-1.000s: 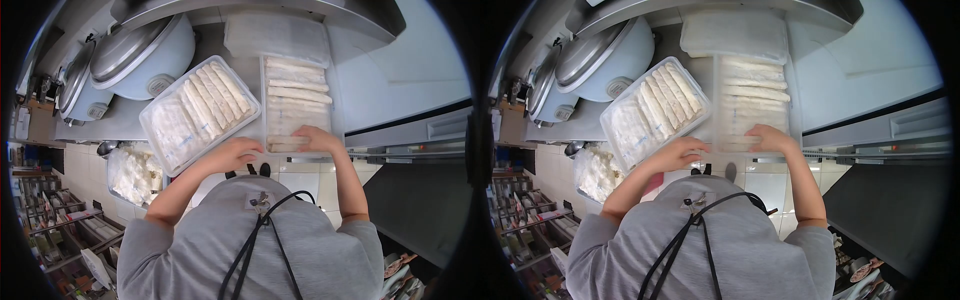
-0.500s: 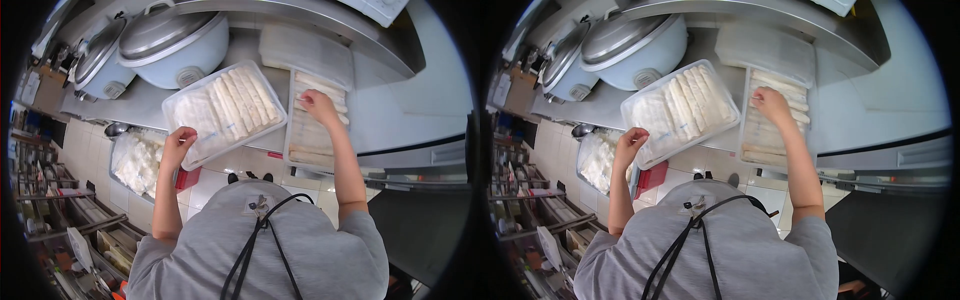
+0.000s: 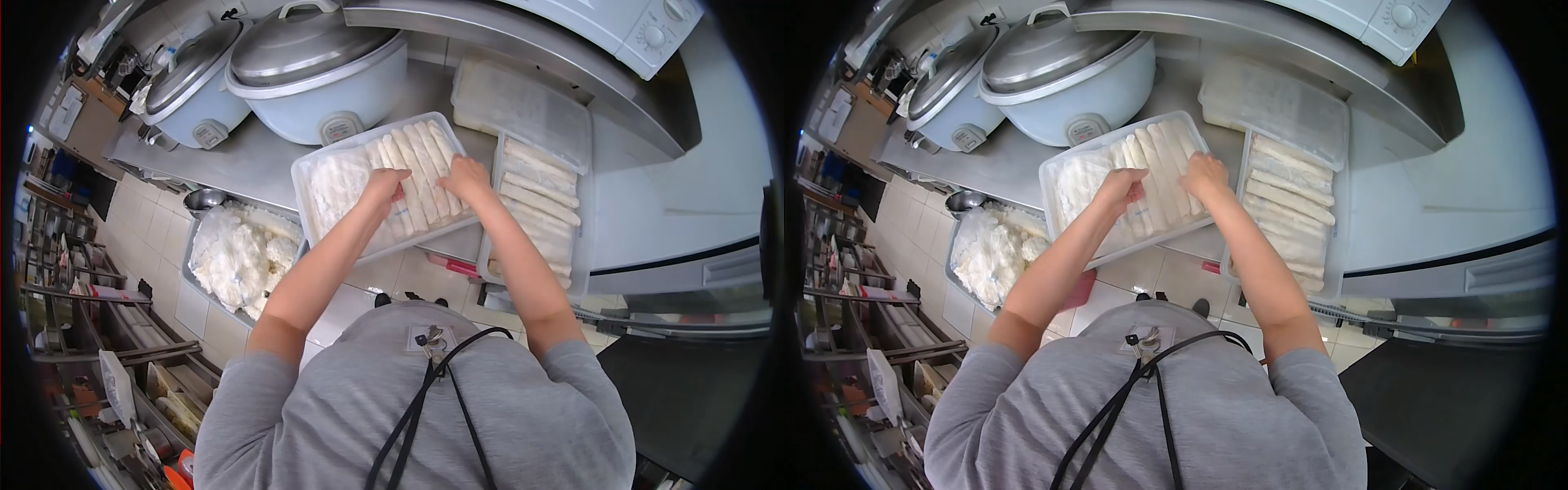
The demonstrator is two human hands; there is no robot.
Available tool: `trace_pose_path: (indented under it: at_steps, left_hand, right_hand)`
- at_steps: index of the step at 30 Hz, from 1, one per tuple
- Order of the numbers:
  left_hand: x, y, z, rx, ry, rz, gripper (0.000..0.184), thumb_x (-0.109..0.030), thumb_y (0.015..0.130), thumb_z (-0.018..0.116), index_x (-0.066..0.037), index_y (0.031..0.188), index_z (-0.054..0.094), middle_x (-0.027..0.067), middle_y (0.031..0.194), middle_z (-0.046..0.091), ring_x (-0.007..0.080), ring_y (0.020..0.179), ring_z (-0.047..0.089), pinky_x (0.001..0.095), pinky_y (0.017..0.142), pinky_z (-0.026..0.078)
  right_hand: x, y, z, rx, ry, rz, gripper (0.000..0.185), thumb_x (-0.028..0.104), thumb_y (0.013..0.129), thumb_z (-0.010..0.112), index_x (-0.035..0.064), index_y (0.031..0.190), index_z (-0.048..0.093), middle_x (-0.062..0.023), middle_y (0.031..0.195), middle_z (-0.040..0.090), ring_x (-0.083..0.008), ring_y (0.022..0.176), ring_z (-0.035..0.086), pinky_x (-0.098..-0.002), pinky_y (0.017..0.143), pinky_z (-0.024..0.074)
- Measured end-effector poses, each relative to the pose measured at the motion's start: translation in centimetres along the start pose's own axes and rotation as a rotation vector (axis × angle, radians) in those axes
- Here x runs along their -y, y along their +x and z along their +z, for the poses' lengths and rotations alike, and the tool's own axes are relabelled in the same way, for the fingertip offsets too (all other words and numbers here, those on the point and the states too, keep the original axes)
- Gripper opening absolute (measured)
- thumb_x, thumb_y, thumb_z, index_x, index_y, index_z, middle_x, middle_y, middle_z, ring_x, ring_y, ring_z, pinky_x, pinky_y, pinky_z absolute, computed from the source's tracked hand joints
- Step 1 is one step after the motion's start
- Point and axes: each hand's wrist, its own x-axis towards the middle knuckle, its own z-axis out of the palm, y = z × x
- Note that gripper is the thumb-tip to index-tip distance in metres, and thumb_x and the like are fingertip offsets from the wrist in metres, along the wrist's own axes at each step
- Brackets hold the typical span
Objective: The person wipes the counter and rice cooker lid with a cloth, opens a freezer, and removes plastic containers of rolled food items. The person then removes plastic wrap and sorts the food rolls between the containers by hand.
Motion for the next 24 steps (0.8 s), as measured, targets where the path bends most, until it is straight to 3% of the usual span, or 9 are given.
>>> trace_pose_path:
  at_steps: [2,4,7,9,13,16,20,22,24]
  left_hand:
    - [0.0,0.3,0.2,0.023,0.059,-0.049,0.032,-0.011,0.073,0.065,0.006,0.098,0.055,0.0092,0.082,0.055,0.0176,0.072,0.054,0.0305,0.065,0.046]
    - [0.0,0.5,0.7,-0.047,0.090,-0.015,0.024,-0.010,0.072,0.066,0.005,0.089,0.057,0.0076,0.072,0.055,0.0177,0.064,0.054,0.0307,0.058,0.046]
    - [-0.3,0.8,0.7,-0.024,0.278,0.081,0.027,-0.010,0.071,0.066,0.007,0.089,0.056,0.0098,0.075,0.056,0.0180,0.062,0.055,0.0321,0.054,0.046]
    - [-0.6,1.2,0.7,-0.069,0.311,0.111,0.028,-0.010,0.071,0.067,0.008,0.089,0.056,0.0119,0.078,0.057,0.0190,0.064,0.056,0.0326,0.054,0.046]
    - [-2.3,2.4,0.8,-0.066,0.358,0.091,0.035,-0.010,0.071,0.067,0.013,0.094,0.053,0.0186,0.086,0.059,0.0234,0.068,0.059,0.0341,0.054,0.048]
    - [-3.0,0.9,2.4,-0.086,0.027,0.055,0.036,-0.008,0.069,0.067,0.013,0.095,0.054,0.0185,0.084,0.060,0.0264,0.069,0.061,0.0344,0.055,0.048]
    - [-2.1,3.1,1.7,-0.134,-0.026,-0.001,0.033,-0.007,0.068,0.067,0.013,0.093,0.057,0.0189,0.084,0.060,0.0279,0.067,0.061,0.0367,0.055,0.049]
    - [-1.7,4.2,1.6,-0.143,0.237,0.090,0.032,-0.006,0.066,0.069,0.012,0.090,0.059,0.0189,0.084,0.061,0.0291,0.069,0.061,0.0378,0.057,0.051]
    - [-1.5,4.5,2.1,-0.163,0.260,0.103,0.034,-0.005,0.064,0.070,0.013,0.090,0.058,0.0196,0.085,0.061,0.0294,0.070,0.061,0.0380,0.056,0.051]
  right_hand:
    - [-0.3,0.4,0.2,-0.010,0.035,0.035,0.050,0.032,0.065,0.071,-0.0037,0.097,0.057,-0.0227,0.096,0.060,-0.0348,0.092,0.058,-0.0390,0.080,0.0464]
    - [-0.5,0.9,-0.3,-0.027,0.072,0.069,0.050,0.032,0.065,0.071,-0.0031,0.098,0.057,-0.0217,0.096,0.060,-0.0347,0.092,0.058,-0.0388,0.080,0.0465]
    - [-0.7,0.9,-0.7,0.087,0.051,0.063,0.049,0.029,0.065,0.071,-0.0022,0.100,0.056,-0.0195,0.100,0.059,-0.0340,0.094,0.057,-0.0381,0.081,0.0464]
    - [-0.4,0.7,-0.1,-0.114,-0.025,-0.013,0.045,0.027,0.067,0.069,-0.0013,0.099,0.058,-0.0183,0.103,0.058,-0.0326,0.096,0.056,-0.0379,0.081,0.0456]
    - [0.7,1.4,1.1,-0.162,0.123,-0.061,0.042,0.025,0.068,0.068,-0.0009,0.099,0.058,-0.0184,0.104,0.056,-0.0318,0.098,0.055,-0.0380,0.082,0.0449]
    - [0.9,2.2,2.5,-0.137,0.121,-0.131,0.043,0.025,0.068,0.068,0.0004,0.102,0.059,-0.0186,0.103,0.056,-0.0321,0.098,0.054,-0.0385,0.083,0.0440]
    - [1.6,2.1,2.3,-0.105,0.078,-0.072,0.048,0.026,0.069,0.068,0.0010,0.108,0.057,-0.0184,0.108,0.054,-0.0332,0.099,0.053,-0.0383,0.085,0.0427]
    - [1.3,2.0,2.3,-0.103,0.105,-0.056,0.049,0.026,0.069,0.067,0.0013,0.109,0.057,-0.0181,0.109,0.054,-0.0332,0.099,0.053,-0.0381,0.086,0.0423]
    - [0.8,2.0,2.6,-0.137,0.170,-0.081,0.048,0.027,0.069,0.067,0.0013,0.108,0.058,-0.0174,0.107,0.054,-0.0328,0.099,0.053,-0.0368,0.085,0.0424]
